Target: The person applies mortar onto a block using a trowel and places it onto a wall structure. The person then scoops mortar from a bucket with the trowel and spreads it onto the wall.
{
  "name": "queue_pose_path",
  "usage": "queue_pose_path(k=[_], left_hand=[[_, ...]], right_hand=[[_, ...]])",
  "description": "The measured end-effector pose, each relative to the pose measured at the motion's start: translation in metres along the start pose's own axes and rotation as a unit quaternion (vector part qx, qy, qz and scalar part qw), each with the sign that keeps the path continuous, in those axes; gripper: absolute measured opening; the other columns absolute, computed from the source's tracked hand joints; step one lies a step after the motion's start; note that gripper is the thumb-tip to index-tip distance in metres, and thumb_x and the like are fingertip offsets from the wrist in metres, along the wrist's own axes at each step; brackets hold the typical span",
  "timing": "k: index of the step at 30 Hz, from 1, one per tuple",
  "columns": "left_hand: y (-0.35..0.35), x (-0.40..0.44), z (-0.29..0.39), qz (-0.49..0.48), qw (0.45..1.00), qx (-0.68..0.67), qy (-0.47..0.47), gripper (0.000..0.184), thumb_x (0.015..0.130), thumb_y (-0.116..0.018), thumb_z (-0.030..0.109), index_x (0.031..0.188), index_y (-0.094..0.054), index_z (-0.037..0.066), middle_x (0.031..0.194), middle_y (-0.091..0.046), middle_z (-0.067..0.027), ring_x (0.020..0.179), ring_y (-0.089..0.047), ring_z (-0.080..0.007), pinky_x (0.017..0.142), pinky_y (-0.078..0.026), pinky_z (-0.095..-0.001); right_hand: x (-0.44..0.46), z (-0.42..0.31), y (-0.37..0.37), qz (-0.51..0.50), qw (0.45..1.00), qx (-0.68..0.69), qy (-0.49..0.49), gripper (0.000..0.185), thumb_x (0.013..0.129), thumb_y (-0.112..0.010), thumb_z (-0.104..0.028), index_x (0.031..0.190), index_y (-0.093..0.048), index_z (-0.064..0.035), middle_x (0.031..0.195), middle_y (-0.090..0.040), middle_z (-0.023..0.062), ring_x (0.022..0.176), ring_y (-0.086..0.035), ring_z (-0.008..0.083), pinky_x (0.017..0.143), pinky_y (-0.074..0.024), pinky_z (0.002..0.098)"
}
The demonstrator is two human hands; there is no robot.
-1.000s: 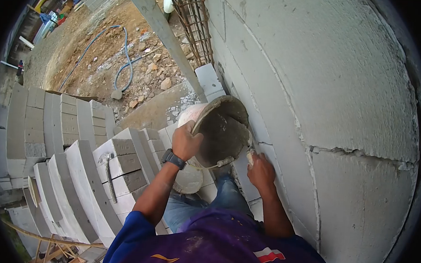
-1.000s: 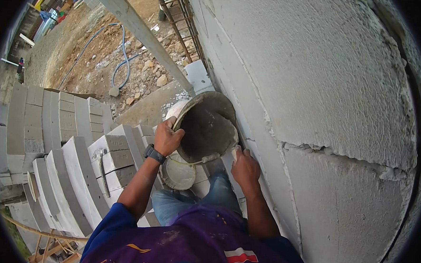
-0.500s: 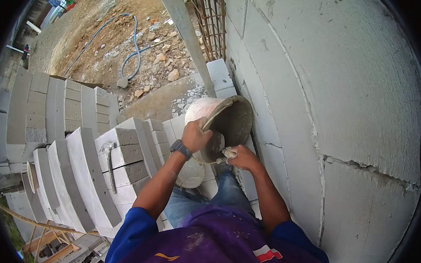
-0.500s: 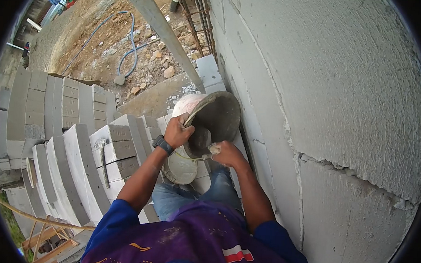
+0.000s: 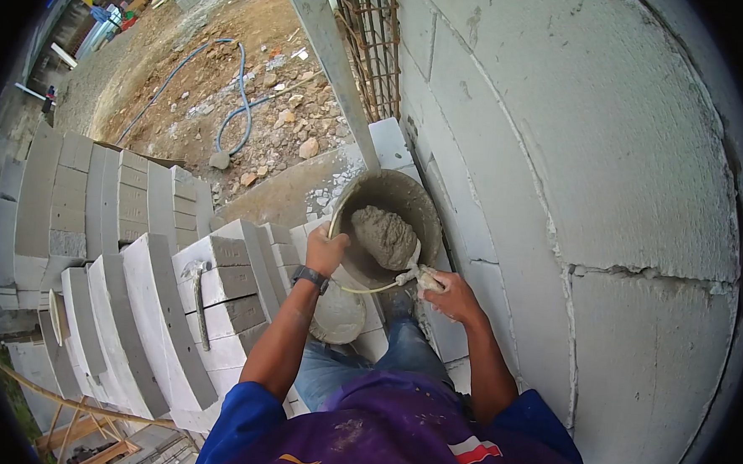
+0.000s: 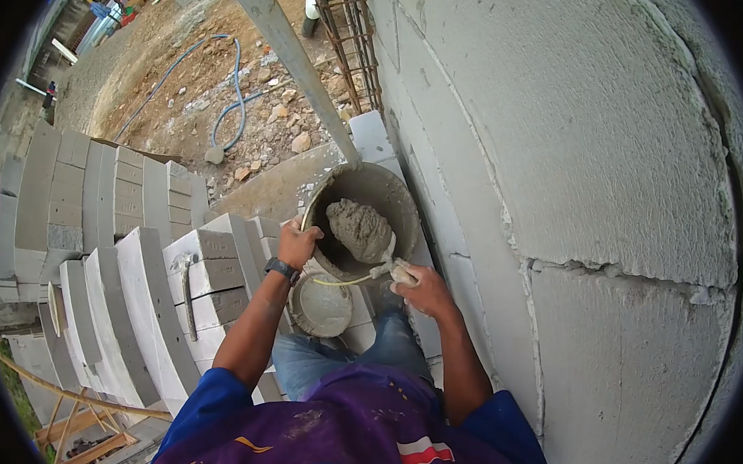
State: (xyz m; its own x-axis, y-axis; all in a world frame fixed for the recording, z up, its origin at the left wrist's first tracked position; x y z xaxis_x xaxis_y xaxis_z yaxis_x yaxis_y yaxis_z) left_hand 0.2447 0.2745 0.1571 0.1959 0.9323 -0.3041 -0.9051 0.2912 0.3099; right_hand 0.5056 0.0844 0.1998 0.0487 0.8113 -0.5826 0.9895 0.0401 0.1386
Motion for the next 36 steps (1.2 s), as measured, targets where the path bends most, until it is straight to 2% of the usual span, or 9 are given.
queue_pose_path(k=[3,11,15,17,20,23,28,30,36], left_hand=[[0.0,-0.018,0.01,0.033,0.988,-0.083,0.125,0.025,0.078,-0.066,0.008,0.101,-0.065,0.0,0.072,-0.062,-0.0029,0.054,-0.054,-0.0115,0.046,-0.043,-0.0302],[-0.012,-0.04,-0.014,0.103,0.981,-0.08,0.145,0.016,0.08,-0.064,0.007,0.094,-0.064,-0.001,0.064,-0.059,-0.0037,0.045,-0.051,-0.0123,0.04,-0.04,-0.0302],[-0.018,-0.039,-0.018,0.092,0.985,-0.072,0.131,0.017,0.079,-0.065,0.007,0.093,-0.065,-0.003,0.069,-0.063,-0.0055,0.055,-0.055,-0.0121,0.051,-0.045,-0.0301],[-0.018,-0.043,-0.011,0.091,0.986,-0.065,0.124,0.019,0.078,-0.065,0.007,0.093,-0.065,-0.003,0.072,-0.065,-0.0061,0.061,-0.058,-0.0123,0.056,-0.047,-0.0299],[-0.016,-0.044,-0.022,0.097,0.984,-0.037,0.143,0.022,0.076,-0.066,0.008,0.095,-0.067,-0.004,0.076,-0.067,-0.0064,0.064,-0.059,-0.0137,0.06,-0.049,-0.0308],[-0.023,-0.048,-0.025,0.095,0.984,-0.035,0.143,0.022,0.076,-0.066,0.008,0.094,-0.067,-0.004,0.075,-0.067,-0.0066,0.063,-0.059,-0.0145,0.06,-0.05,-0.0318],[-0.016,-0.04,0.002,0.069,0.983,-0.045,0.163,0.02,0.075,-0.064,0.008,0.092,-0.065,-0.004,0.073,-0.067,-0.0082,0.064,-0.061,-0.0172,0.062,-0.051,-0.0341],[-0.013,-0.038,-0.003,0.082,0.991,0.022,0.103,0.02,0.075,-0.064,0.009,0.09,-0.065,-0.005,0.072,-0.067,-0.0096,0.064,-0.062,-0.0187,0.063,-0.052,-0.0353],[-0.018,-0.028,0.001,0.064,0.995,0.075,0.033,0.021,0.075,-0.064,0.012,0.087,-0.065,-0.005,0.071,-0.068,-0.0132,0.064,-0.064,-0.0219,0.064,-0.052,-0.0371]], right_hand=[[-0.006,-0.01,0.009,0.047,0.998,0.029,-0.004,0.054,0.085,-0.075,-0.018,0.133,-0.062,0.0029,0.071,-0.062,0.0045,0.056,-0.058,0.0106,0.052,-0.0482,0.0299],[0.045,-0.029,0.019,0.093,0.957,0.273,0.003,0.029,0.089,-0.071,-0.014,0.115,-0.068,-0.0012,0.077,-0.062,0.0024,0.058,-0.06,0.0117,0.051,-0.0501,0.0278],[0.161,-0.039,0.029,0.025,0.864,0.502,-0.035,0.016,0.091,-0.067,-0.014,0.104,-0.065,-0.0061,0.082,-0.064,0.0041,0.064,-0.062,0.0144,0.052,-0.0513,0.027],[0.237,-0.035,0.032,0.011,0.743,0.669,-0.038,0.016,0.092,-0.067,-0.017,0.105,-0.064,-0.0062,0.084,-0.064,0.0053,0.067,-0.062,0.0144,0.052,-0.0522,0.0261],[0.256,-0.053,0.027,0.042,0.715,0.698,-0.004,0.02,0.093,-0.068,-0.019,0.107,-0.064,-0.0064,0.085,-0.063,0.005,0.066,-0.061,0.0138,0.053,-0.0531,0.0255],[0.243,-0.034,0.031,-0.037,0.674,0.736,0.042,0.024,0.093,-0.068,-0.023,0.11,-0.063,-0.0062,0.086,-0.063,0.0045,0.066,-0.061,0.0133,0.052,-0.0517,0.0256],[0.161,-0.02,0.013,-0.028,0.771,0.636,0.01,0.029,0.094,-0.065,-0.024,0.117,-0.061,-0.0051,0.085,-0.062,0.0043,0.063,-0.06,0.0137,0.05,-0.0485,0.0267],[0.097,-0.02,0.007,-0.004,0.834,0.551,0.025,0.033,0.093,-0.065,-0.021,0.121,-0.06,-0.0042,0.085,-0.062,0.0046,0.061,-0.059,0.0131,0.051,-0.0505,0.0263],[-0.011,0.013,-0.007,0.127,0.982,0.141,-0.007,0.033,0.089,-0.063,-0.014,0.119,-0.062,-0.0001,0.081,-0.065,0.0103,0.058,-0.063,0.0174,0.052,-0.0509,0.034]])
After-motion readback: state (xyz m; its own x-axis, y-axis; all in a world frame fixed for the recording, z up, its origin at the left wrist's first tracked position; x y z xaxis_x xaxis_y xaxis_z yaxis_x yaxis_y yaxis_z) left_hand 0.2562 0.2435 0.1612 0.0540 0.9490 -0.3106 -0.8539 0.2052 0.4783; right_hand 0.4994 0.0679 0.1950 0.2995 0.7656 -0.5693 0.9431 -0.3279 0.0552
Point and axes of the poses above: each hand's wrist, its own x-axis towards the middle knuckle, its own y-axis out of the back of the hand, z = x × y, the point moved 1 cm from there along x, towards the middle knuckle
